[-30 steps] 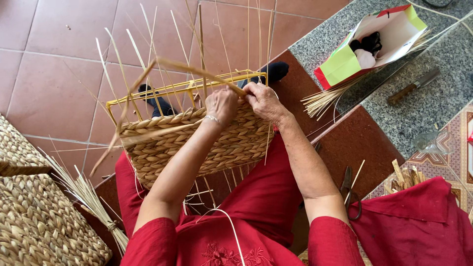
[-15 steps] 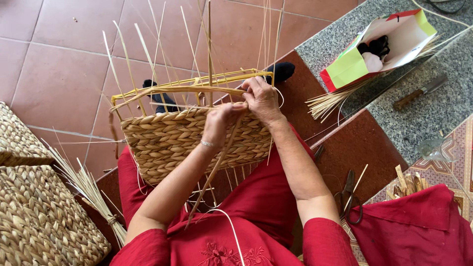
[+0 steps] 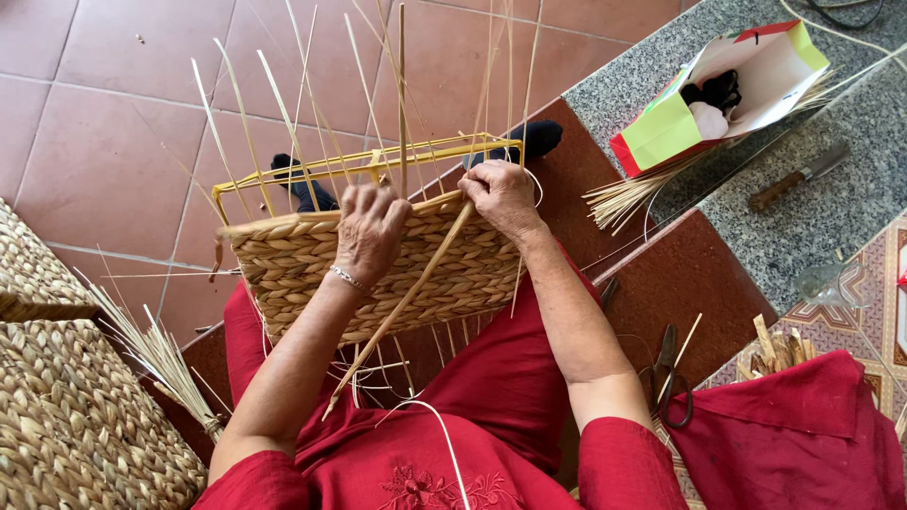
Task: The person sits on the floor weaving a water hyacinth basket on their lap. They select thin strands, weave them over and under the woven body, and bend and tuck thicker split-cane strips along the top edge to form and secure the rim, pressing each weave tight by hand.
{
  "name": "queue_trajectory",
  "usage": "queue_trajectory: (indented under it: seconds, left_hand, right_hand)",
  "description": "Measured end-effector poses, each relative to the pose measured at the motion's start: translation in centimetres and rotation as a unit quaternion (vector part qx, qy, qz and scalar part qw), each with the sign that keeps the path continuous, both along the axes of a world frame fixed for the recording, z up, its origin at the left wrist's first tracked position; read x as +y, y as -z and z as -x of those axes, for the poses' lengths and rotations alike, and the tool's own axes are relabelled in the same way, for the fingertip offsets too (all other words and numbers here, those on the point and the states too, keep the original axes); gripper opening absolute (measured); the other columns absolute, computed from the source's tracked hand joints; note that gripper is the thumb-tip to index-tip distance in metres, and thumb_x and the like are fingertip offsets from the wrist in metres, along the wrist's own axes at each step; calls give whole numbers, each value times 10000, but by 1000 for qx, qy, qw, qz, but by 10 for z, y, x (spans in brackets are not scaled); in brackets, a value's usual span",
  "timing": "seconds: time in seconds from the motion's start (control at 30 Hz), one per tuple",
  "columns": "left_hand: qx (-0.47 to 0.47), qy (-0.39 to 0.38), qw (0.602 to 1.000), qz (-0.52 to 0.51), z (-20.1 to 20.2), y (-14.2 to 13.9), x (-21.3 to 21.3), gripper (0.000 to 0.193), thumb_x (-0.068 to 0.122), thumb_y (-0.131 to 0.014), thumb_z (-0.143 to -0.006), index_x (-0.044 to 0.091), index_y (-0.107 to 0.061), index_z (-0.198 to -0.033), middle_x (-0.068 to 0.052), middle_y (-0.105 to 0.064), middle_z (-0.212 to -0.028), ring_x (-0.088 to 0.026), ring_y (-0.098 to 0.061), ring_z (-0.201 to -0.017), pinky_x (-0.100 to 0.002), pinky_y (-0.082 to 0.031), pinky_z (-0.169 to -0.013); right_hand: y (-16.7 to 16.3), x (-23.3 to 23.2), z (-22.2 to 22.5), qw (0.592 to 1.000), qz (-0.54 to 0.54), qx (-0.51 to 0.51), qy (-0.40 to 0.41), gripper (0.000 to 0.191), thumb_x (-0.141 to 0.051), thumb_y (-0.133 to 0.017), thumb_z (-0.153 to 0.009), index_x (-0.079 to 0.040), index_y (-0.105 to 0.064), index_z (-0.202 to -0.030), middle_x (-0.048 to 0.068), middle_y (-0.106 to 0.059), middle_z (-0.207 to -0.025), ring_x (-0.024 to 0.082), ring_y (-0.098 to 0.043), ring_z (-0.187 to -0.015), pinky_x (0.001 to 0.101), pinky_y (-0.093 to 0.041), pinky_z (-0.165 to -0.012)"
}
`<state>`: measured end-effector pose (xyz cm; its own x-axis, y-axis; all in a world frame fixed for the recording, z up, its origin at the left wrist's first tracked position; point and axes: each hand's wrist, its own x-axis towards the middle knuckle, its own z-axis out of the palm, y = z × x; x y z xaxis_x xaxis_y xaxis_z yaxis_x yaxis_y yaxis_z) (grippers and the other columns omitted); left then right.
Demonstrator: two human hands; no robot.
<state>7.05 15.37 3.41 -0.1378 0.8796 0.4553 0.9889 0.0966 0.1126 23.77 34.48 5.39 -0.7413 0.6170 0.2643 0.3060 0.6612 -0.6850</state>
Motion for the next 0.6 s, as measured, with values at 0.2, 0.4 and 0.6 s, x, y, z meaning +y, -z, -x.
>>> queue_trajectory:
  seconds: [0.2,0.4,0.6]
  left_hand:
    - [-109,21,993,35,-10,4,-18,231,11,-602,-936,116,-577,-1140,-53,-622,-936,-257,-631,-926,-401,-525,-777]
    - [-177,-17,973,147,-21,-28,-22,501,364,-762,-833,92,-547,-1194,-196,-536,-1190,-355,-509,-1115,-554,-419,-918]
    - [26,13,985,170,-28,-37,-34,127,201,-760,-790,130,-675,-852,-218,-408,-1516,-365,-330,-1435,-713,-111,-1156]
  right_hand:
    - [13,-7,5,994,-81,48,53,156,-151,-834,-842,-58,-734,-766,55,-706,-738,227,-679,-721,397,-545,-671]
    - [30,-12,10,985,-148,59,65,338,-81,-776,-865,-21,-669,-1180,78,-683,-832,219,-683,-756,347,-573,-635]
    - [38,-9,20,976,-204,38,-67,109,-37,-676,-1004,-83,-684,-1103,75,-725,-1030,182,-722,-938,286,-629,-791]
